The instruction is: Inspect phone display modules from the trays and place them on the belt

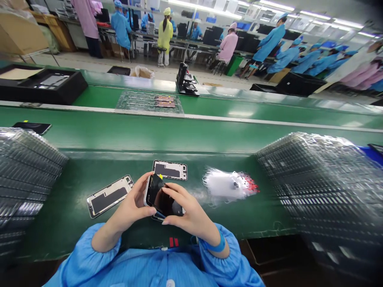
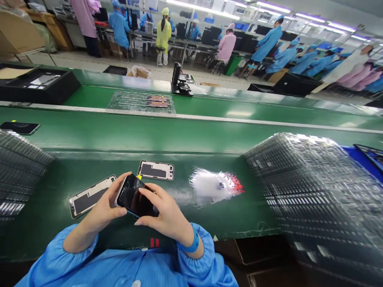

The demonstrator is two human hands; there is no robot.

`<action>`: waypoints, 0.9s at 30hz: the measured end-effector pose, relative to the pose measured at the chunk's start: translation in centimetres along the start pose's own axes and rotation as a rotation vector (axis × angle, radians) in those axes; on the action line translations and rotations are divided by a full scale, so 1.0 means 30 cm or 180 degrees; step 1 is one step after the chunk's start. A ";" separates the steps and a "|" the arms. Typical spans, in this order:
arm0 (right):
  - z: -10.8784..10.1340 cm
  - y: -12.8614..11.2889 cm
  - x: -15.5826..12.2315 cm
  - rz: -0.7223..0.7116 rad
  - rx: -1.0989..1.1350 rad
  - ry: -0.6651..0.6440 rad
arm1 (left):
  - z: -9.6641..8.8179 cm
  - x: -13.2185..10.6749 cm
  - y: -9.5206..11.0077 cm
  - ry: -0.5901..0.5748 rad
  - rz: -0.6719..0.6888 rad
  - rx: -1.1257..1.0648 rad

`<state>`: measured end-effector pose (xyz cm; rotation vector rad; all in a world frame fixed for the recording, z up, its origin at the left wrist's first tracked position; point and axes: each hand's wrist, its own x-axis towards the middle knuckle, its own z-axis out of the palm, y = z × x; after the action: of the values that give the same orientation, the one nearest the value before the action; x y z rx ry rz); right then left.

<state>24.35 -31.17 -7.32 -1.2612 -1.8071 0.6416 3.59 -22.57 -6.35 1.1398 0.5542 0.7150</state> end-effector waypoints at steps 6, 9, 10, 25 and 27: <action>0.010 0.001 -0.008 -0.0105 -0.0058 0.0038 | 0.007 0.000 -0.005 0.0030 -0.0016 -0.0075; 0.012 -0.001 -0.007 -0.0122 -0.0064 0.0043 | 0.008 0.000 -0.006 0.0033 -0.0020 -0.0076; 0.012 -0.001 -0.007 -0.0135 -0.0076 0.0046 | 0.009 0.000 -0.006 0.0023 -0.0017 -0.0079; 0.021 -0.005 -0.011 -0.0335 -0.0380 0.0085 | 0.014 -0.006 0.012 -0.0006 0.0030 0.0342; 0.018 -0.010 -0.009 -0.0394 -0.0416 0.0114 | 0.012 -0.008 0.015 -0.0044 0.0040 0.0387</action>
<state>23.78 -31.49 -7.46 -1.2265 -1.9059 0.4357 3.59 -22.85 -5.79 1.2612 0.5857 0.6911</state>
